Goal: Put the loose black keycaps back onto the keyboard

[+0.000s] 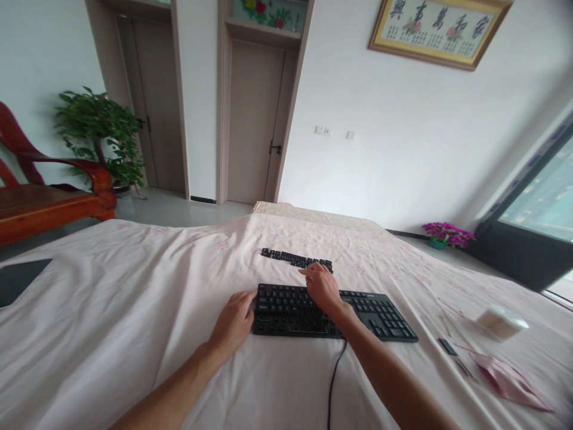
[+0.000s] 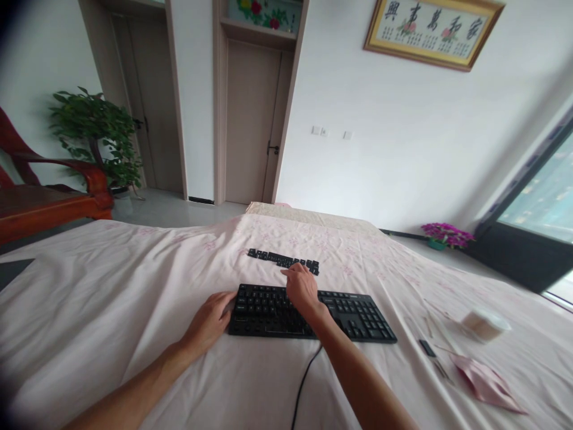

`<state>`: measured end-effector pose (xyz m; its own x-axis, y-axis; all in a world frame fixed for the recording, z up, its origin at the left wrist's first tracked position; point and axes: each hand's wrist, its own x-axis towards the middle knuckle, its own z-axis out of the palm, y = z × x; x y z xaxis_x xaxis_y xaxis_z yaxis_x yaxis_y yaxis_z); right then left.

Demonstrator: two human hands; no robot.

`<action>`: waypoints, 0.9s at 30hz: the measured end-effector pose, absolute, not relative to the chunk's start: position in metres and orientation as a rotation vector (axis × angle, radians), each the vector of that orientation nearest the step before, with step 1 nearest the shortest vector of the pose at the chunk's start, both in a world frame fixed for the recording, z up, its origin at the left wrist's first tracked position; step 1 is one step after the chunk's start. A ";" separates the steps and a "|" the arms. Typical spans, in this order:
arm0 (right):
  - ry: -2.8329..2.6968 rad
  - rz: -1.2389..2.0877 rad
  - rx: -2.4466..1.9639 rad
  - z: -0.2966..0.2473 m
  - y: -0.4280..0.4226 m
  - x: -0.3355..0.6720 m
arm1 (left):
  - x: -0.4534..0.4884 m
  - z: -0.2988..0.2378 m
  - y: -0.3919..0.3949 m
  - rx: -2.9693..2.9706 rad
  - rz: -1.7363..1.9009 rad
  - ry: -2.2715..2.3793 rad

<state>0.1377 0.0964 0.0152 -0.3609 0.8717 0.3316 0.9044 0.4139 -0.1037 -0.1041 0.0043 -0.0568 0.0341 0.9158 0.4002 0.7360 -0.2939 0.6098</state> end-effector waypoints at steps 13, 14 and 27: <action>-2.412 -0.415 -1.671 -0.005 0.176 0.103 | -0.104 -0.055 0.004 2.048 1.095 1.719; -2.422 -0.416 -1.668 -0.005 0.177 0.102 | -0.104 -0.054 0.004 2.044 1.094 1.719; -2.428 -0.459 -1.684 -0.009 0.188 0.095 | -0.104 -0.054 0.004 2.053 1.069 1.727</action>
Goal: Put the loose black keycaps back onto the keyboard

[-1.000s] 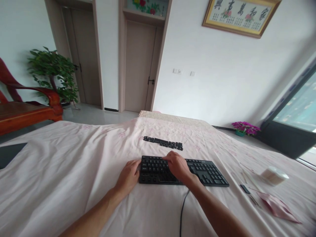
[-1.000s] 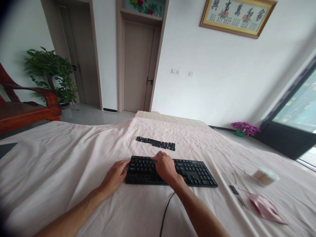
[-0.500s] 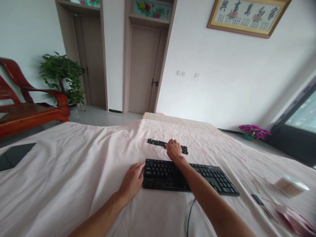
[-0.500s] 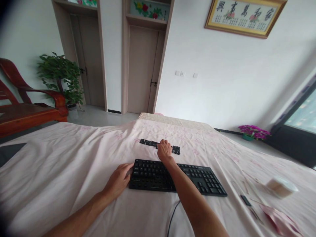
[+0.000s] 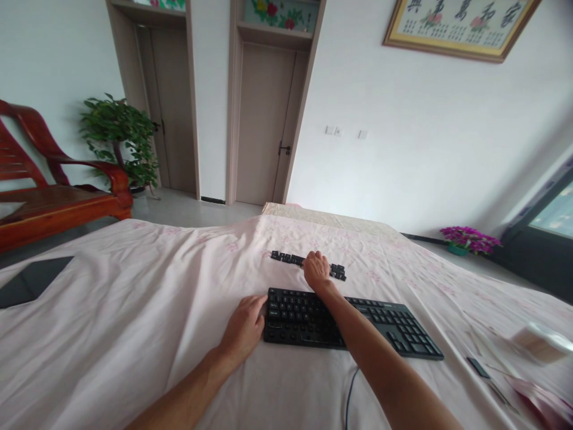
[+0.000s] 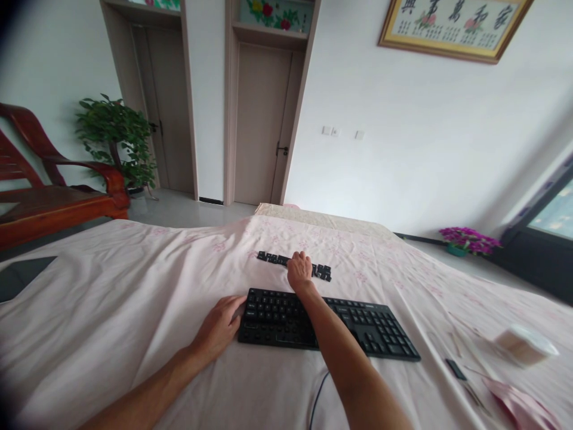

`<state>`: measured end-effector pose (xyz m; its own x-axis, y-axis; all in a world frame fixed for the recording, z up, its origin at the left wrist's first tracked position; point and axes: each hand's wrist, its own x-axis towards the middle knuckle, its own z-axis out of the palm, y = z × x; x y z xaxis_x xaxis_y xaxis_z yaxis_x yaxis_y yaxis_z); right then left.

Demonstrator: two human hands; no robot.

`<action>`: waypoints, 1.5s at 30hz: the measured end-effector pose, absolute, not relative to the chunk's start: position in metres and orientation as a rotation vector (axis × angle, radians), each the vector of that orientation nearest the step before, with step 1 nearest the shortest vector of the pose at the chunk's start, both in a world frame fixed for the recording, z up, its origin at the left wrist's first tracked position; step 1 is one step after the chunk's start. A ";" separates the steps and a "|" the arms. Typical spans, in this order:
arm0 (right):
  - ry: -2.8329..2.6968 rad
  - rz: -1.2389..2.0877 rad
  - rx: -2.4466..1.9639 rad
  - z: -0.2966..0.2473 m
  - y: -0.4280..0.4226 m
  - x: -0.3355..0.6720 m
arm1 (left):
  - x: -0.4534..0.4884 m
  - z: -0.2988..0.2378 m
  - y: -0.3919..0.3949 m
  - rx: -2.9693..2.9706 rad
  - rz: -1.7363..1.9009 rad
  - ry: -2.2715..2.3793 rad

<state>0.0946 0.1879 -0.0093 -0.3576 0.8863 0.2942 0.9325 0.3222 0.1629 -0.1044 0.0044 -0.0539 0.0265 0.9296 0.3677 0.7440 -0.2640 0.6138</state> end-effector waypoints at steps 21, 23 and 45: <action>-2.592 -0.360 -1.506 0.003 0.188 0.108 | -0.102 -0.062 0.008 2.155 0.951 2.091; -2.622 -0.344 -1.460 0.005 0.187 0.107 | -0.102 -0.064 0.009 2.184 0.900 2.096; -2.375 0.334 -1.665 -0.001 0.176 0.118 | -0.101 -0.057 0.007 2.300 0.790 2.040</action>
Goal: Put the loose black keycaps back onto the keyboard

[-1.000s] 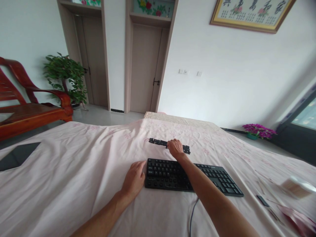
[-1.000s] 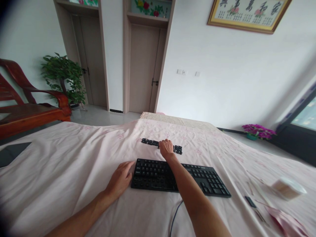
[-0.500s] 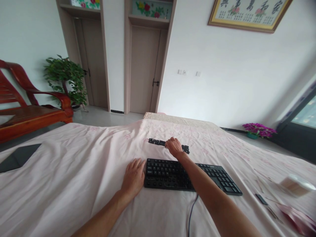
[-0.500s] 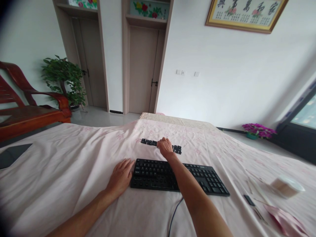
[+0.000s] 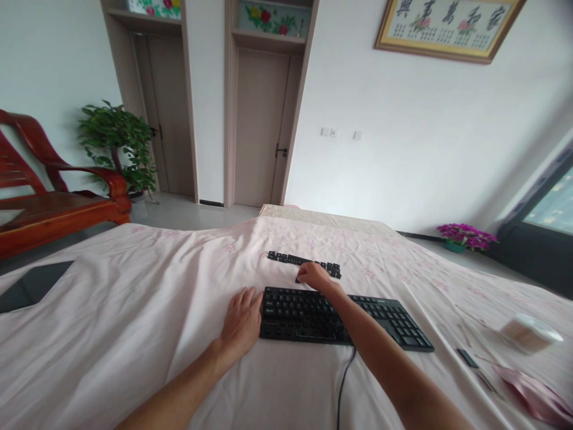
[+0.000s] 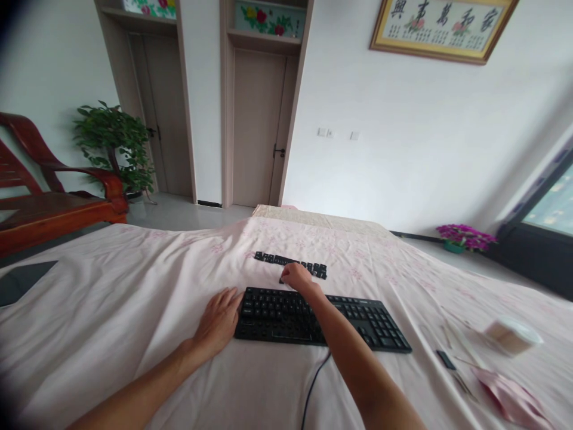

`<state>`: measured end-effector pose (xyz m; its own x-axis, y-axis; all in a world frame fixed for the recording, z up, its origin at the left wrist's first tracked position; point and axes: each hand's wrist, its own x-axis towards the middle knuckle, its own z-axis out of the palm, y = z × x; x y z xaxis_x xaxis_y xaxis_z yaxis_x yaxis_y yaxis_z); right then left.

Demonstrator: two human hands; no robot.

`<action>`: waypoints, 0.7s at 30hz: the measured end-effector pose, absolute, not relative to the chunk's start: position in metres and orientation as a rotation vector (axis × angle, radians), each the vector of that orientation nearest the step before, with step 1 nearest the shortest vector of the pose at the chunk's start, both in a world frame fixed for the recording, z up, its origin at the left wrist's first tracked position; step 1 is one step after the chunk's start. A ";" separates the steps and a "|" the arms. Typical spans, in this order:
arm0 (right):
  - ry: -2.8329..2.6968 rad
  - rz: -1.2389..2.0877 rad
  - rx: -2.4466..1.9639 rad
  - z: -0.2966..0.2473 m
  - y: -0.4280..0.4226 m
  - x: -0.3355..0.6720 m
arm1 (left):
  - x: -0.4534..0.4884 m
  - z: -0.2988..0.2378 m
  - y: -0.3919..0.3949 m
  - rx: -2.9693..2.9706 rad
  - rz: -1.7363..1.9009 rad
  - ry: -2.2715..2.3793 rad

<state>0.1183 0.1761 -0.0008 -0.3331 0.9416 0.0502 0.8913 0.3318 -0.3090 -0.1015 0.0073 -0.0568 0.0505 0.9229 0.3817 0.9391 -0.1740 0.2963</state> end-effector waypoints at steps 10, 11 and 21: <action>-2.417 0.258 -1.630 -0.002 0.164 0.112 | -0.116 -0.054 0.039 -2.304 -0.871 -2.083; -2.417 0.248 -1.632 -0.002 0.163 0.110 | -0.115 -0.055 0.040 -2.295 -0.879 -2.093; -2.261 0.312 -1.466 0.004 0.126 0.128 | -0.113 -0.052 0.034 -2.306 -0.719 -2.113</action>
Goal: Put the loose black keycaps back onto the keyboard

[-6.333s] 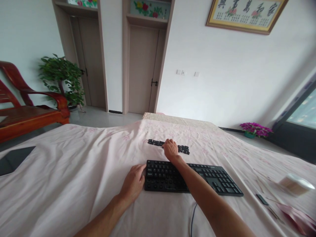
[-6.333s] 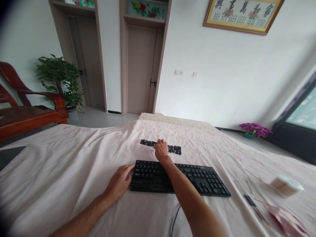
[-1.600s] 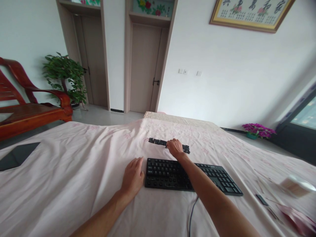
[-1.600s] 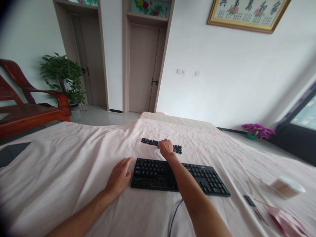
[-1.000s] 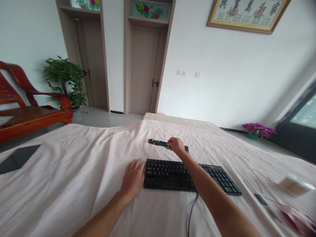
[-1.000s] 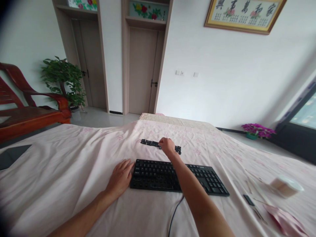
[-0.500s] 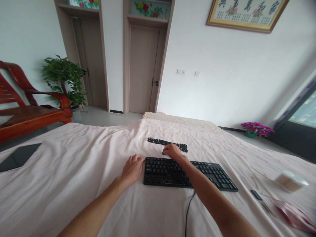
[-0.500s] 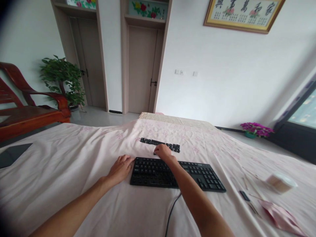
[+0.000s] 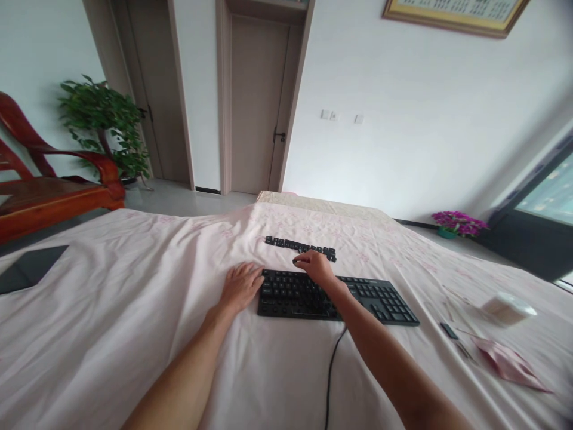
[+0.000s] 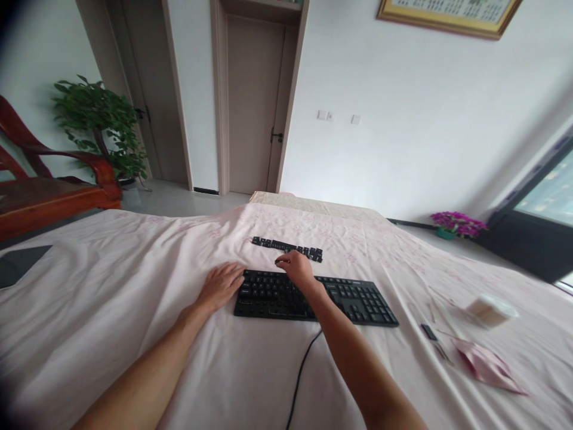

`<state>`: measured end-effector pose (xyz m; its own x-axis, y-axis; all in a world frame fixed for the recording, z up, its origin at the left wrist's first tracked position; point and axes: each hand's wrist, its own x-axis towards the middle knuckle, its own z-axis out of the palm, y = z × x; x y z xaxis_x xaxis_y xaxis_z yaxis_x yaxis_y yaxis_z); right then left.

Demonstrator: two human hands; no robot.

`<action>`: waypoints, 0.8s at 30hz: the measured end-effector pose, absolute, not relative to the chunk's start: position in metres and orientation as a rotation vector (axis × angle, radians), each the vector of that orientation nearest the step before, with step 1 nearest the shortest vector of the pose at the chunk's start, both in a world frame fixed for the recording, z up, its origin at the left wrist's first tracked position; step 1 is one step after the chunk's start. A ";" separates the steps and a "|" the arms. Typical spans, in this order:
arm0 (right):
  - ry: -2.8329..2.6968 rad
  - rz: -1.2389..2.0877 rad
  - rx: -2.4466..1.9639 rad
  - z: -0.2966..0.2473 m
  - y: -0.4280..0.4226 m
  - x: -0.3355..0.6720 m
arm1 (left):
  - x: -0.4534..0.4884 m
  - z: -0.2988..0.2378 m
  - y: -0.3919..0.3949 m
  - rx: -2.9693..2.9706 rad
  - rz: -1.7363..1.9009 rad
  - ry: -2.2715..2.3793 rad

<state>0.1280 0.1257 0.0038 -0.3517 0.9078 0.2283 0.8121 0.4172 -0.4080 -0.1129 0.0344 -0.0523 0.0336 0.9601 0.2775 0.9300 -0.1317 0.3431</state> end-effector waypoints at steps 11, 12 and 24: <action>-2.184 0.178 -1.222 -0.018 0.045 0.164 | -0.115 -0.056 0.039 2.282 0.688 2.035; -2.200 0.160 -1.213 -0.019 0.043 0.164 | -0.115 -0.056 0.040 2.288 0.698 2.030; -2.452 -0.093 -1.215 -0.009 0.032 0.158 | -0.115 -0.059 0.040 2.300 0.766 2.022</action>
